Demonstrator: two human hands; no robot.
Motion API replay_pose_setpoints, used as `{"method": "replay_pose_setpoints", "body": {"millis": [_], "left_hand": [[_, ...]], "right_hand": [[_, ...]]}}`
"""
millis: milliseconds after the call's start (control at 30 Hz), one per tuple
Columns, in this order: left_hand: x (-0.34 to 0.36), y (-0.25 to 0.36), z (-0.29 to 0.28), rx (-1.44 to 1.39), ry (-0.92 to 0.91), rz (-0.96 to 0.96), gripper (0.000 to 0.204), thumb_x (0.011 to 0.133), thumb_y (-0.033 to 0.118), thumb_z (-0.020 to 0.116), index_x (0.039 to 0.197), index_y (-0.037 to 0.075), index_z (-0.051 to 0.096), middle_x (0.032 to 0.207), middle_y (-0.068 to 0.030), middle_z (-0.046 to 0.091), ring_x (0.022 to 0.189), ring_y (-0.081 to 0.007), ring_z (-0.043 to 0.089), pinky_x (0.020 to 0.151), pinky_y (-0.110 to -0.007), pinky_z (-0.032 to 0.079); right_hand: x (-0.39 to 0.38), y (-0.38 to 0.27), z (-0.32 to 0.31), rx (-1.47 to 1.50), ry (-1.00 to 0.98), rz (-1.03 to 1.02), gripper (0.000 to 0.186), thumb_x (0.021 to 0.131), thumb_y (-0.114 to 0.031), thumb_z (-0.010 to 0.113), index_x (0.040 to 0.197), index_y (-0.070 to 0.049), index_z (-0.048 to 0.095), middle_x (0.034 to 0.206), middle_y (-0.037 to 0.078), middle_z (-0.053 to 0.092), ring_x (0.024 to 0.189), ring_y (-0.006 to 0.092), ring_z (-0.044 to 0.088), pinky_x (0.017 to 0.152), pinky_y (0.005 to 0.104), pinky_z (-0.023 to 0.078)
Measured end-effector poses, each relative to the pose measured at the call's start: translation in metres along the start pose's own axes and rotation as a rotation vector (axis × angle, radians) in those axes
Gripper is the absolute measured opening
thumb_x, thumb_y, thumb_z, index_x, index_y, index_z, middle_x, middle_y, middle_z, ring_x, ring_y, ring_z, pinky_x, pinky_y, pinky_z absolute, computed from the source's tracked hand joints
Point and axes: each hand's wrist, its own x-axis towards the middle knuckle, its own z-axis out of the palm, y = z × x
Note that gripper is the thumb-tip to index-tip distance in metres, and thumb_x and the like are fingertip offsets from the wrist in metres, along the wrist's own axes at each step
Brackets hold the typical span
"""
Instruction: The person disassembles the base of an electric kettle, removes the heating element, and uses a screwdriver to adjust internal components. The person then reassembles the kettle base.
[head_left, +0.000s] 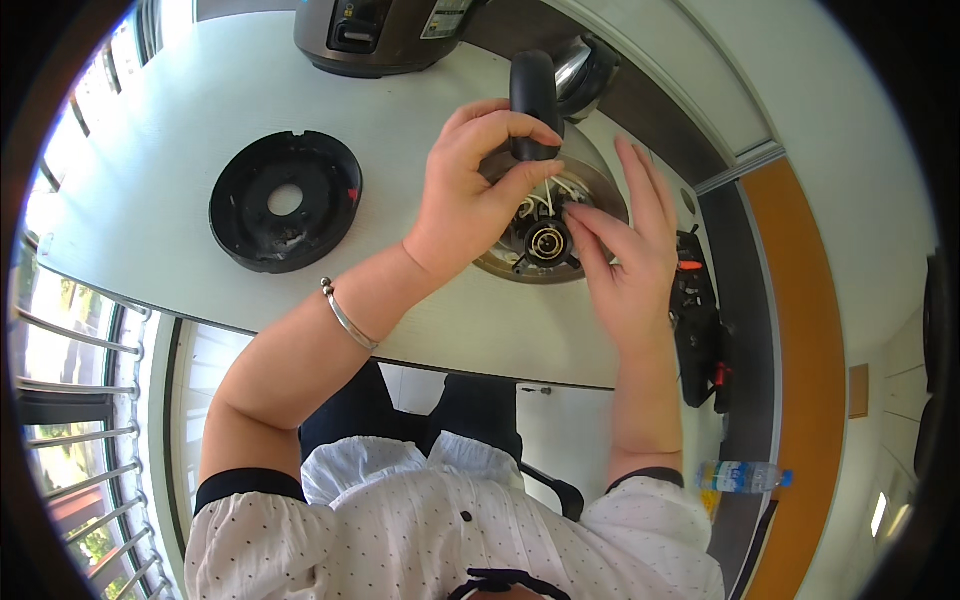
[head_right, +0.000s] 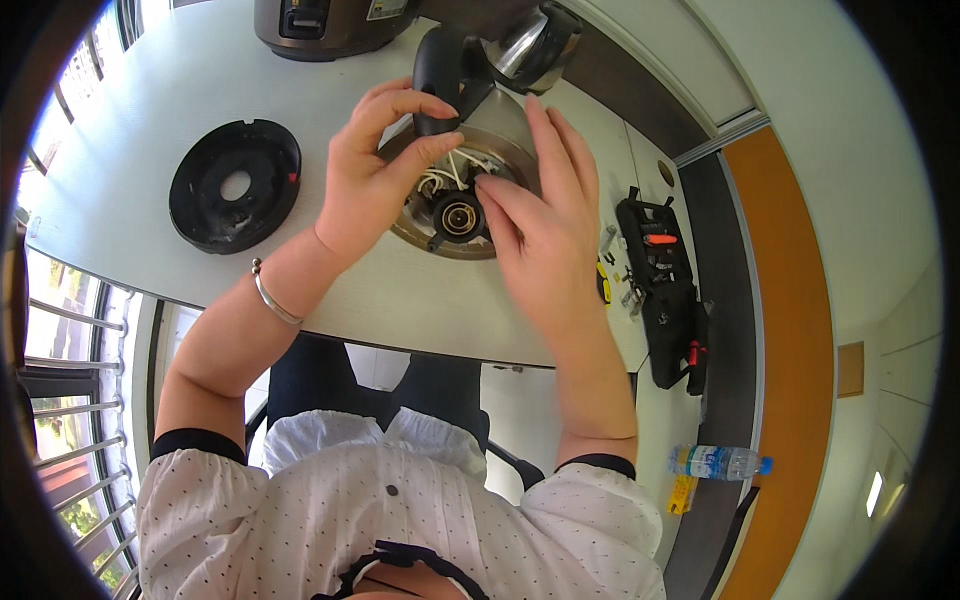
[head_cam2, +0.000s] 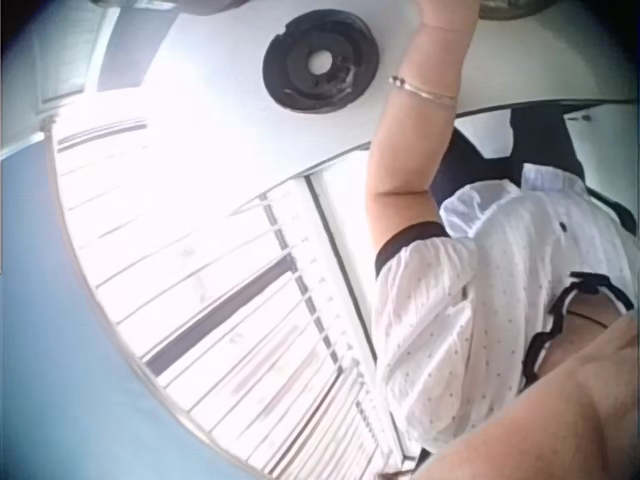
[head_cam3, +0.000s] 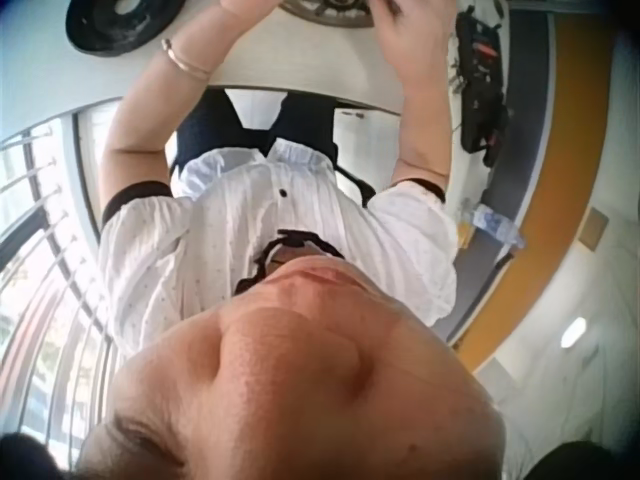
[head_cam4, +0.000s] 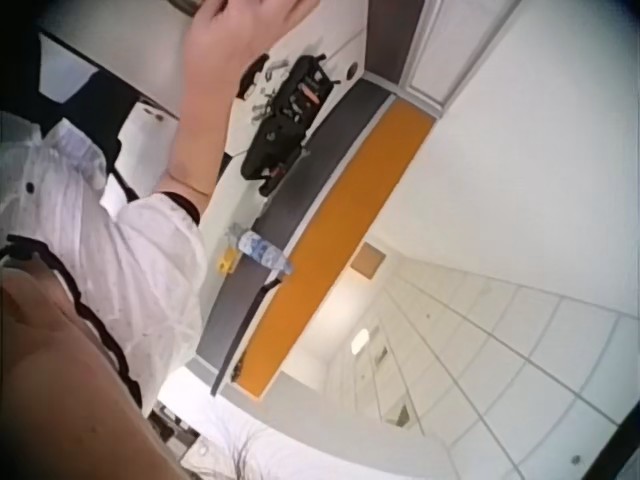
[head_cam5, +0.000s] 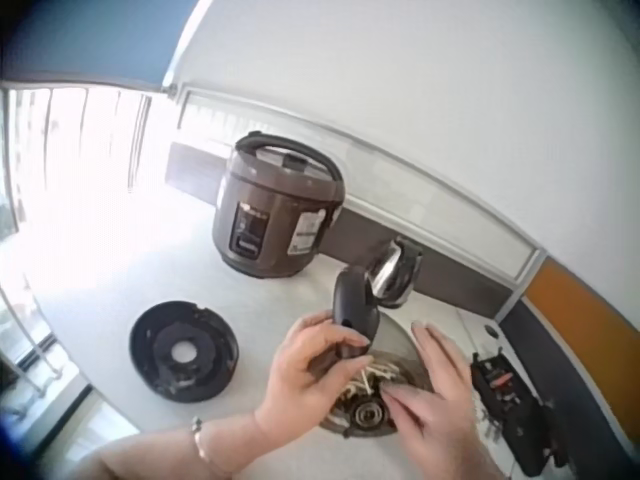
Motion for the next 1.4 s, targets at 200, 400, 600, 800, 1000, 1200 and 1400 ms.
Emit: {"method": "replay_pose_setpoints", "body": {"millis": [200,400,600,800,1000,1200,1400], "left_hand": [[-0.001,-0.001,0.003,-0.026,0.047,0.03,0.023,0.068,0.002,0.074,0.089,0.008,0.067,0.092,-0.0066,0.063,0.098,-0.023,0.055,0.079,-0.033,0.048],[0.001,-0.003,0.001,-0.029,0.053,0.027,0.023,0.067,0.002,0.075,0.089,0.007,0.067,0.092,-0.0073,0.063,0.098,-0.0238,0.055,0.079,-0.033,0.048],[0.001,-0.004,0.002,-0.053,0.066,0.005,0.023,0.068,0.003,0.075,0.089,0.007,0.067,0.092,-0.0083,0.062,0.096,-0.0239,0.056,0.078,-0.033,0.048],[0.001,-0.005,0.002,-0.046,0.068,0.005,0.022,0.068,0.003,0.075,0.088,0.008,0.067,0.094,-0.0092,0.061,0.095,-0.023,0.056,0.076,-0.031,0.049],[0.001,0.0,0.001,-0.017,0.046,0.01,0.022,0.07,0.003,0.075,0.09,0.007,0.067,0.098,-0.0085,0.06,0.096,-0.0207,0.056,0.078,-0.029,0.049],[-0.001,-0.001,-0.001,-0.038,-0.006,-0.032,0.021,0.074,0.003,0.073,0.094,0.004,0.066,0.106,-0.0083,0.059,0.098,-0.0185,0.056,0.084,-0.028,0.047],[0.0,0.001,0.0,-0.048,0.009,-0.023,0.021,0.072,0.002,0.073,0.092,0.005,0.066,0.102,-0.0086,0.059,0.097,-0.0191,0.056,0.08,-0.029,0.048]], "right_hand": [[0.022,-0.006,-0.022,-0.139,-0.34,-0.163,0.014,0.065,-0.003,0.066,0.079,0.0,0.069,0.135,0.016,0.046,0.123,0.0308,0.044,0.095,0.0418,0.041],[0.035,-0.011,-0.032,-0.188,-0.45,-0.239,0.016,0.066,-0.006,0.066,0.08,0.0,0.069,0.134,0.014,0.047,0.123,0.0277,0.044,0.097,0.0402,0.041],[0.032,-0.014,-0.029,-0.357,-0.431,-0.339,0.016,0.067,-0.007,0.066,0.08,0.003,0.067,0.137,0.013,0.045,0.123,0.0259,0.044,0.095,0.0397,0.043],[0.022,-0.014,-0.016,-0.303,-0.412,-0.235,0.017,0.067,-0.003,0.065,0.082,0.006,0.065,0.138,0.016,0.042,0.124,0.0271,0.043,0.093,0.038,0.045],[0.021,-0.018,-0.02,-0.141,-0.378,-0.097,0.016,0.064,0.005,0.063,0.08,0.008,0.064,0.142,0.018,0.037,0.127,0.0314,0.041,0.095,0.0387,0.044],[0.023,-0.013,-0.019,-0.016,-0.369,-0.033,0.012,0.063,0.007,0.06,0.074,0.007,0.064,0.141,0.019,0.037,0.126,0.0329,0.042,0.095,0.0389,0.044],[0.025,-0.009,-0.017,-0.003,-0.344,-0.086,0.005,0.064,0.005,0.06,0.068,0.007,0.063,0.139,0.021,0.04,0.124,0.033,0.043,0.094,0.0387,0.044]]}}
